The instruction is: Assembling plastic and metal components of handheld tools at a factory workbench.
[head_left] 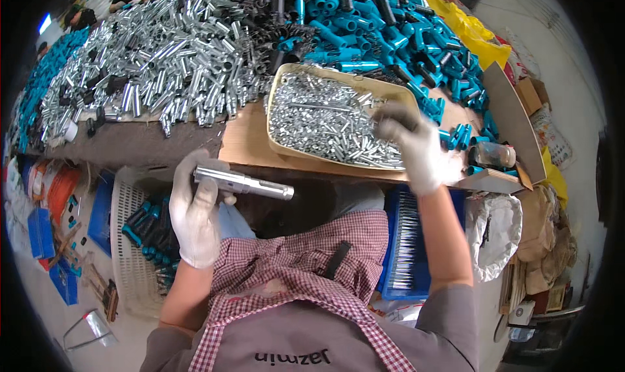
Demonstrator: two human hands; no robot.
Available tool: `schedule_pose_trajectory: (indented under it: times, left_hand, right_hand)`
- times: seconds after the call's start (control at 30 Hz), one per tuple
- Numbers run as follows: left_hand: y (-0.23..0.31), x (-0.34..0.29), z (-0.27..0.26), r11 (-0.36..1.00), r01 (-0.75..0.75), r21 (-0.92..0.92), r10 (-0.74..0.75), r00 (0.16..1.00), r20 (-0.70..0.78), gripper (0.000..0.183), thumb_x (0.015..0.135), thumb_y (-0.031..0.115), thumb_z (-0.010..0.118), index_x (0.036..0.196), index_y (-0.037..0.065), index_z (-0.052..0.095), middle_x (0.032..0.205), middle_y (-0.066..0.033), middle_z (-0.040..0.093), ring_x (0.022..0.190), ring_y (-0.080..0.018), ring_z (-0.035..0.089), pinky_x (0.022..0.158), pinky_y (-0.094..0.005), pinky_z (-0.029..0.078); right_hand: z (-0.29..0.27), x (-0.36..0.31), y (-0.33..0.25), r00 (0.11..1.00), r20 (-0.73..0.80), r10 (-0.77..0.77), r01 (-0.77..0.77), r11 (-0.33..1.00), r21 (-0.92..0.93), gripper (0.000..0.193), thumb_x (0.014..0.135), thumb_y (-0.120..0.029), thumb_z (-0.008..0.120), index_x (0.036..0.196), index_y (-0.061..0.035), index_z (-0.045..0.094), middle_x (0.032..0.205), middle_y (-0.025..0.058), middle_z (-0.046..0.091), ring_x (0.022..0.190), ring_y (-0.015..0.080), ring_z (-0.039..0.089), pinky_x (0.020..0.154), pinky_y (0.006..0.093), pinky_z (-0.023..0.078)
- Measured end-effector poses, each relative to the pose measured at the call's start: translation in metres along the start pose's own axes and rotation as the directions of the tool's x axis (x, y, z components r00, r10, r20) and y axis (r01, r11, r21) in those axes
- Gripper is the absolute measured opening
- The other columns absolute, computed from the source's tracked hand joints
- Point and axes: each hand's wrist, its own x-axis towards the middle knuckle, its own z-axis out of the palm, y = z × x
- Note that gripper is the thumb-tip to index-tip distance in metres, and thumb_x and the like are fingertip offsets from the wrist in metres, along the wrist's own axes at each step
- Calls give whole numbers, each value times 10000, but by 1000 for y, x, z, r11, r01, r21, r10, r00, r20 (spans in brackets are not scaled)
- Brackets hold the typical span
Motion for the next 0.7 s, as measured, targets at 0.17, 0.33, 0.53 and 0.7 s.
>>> schedule_pose_trajectory:
  times: [0.17,0.33,0.53,0.7]
  left_hand:
    - [-9,4,7,1000,6,-14,-6,1000,25,613,1000,324,609,1426,-68,408,1119,-160,620,850,-181,635,653,-269,504]
    - [-17,-21,17,991,131,-31,-124,980,156,665,937,335,711,1373,-95,451,1132,-185,635,886,-212,649,696,-307,551]
    - [-4,-1,-3,801,-190,567,-237,770,593,412,723,18,722,1130,-40,691,1006,-148,721,855,-227,702,803,-333,556]
    - [-15,-16,17,679,-494,543,-205,583,787,459,684,153,845,1103,8,727,880,-180,714,772,-312,711,699,-369,552]
  right_hand:
    - [56,-97,19,926,130,353,-377,866,328,299,794,-49,763,1081,17,715,955,65,726,875,115,654,826,267,538]
    - [87,-122,19,873,312,375,-488,689,536,336,938,-117,678,1216,64,626,995,107,704,872,165,696,789,276,569]
    - [70,-141,42,876,260,407,-480,673,563,382,931,-133,695,1244,70,611,1009,127,709,878,176,703,791,285,576]
    - [87,-154,34,886,298,355,-424,881,211,346,834,-100,742,1151,30,695,1001,134,741,884,160,694,804,300,553]
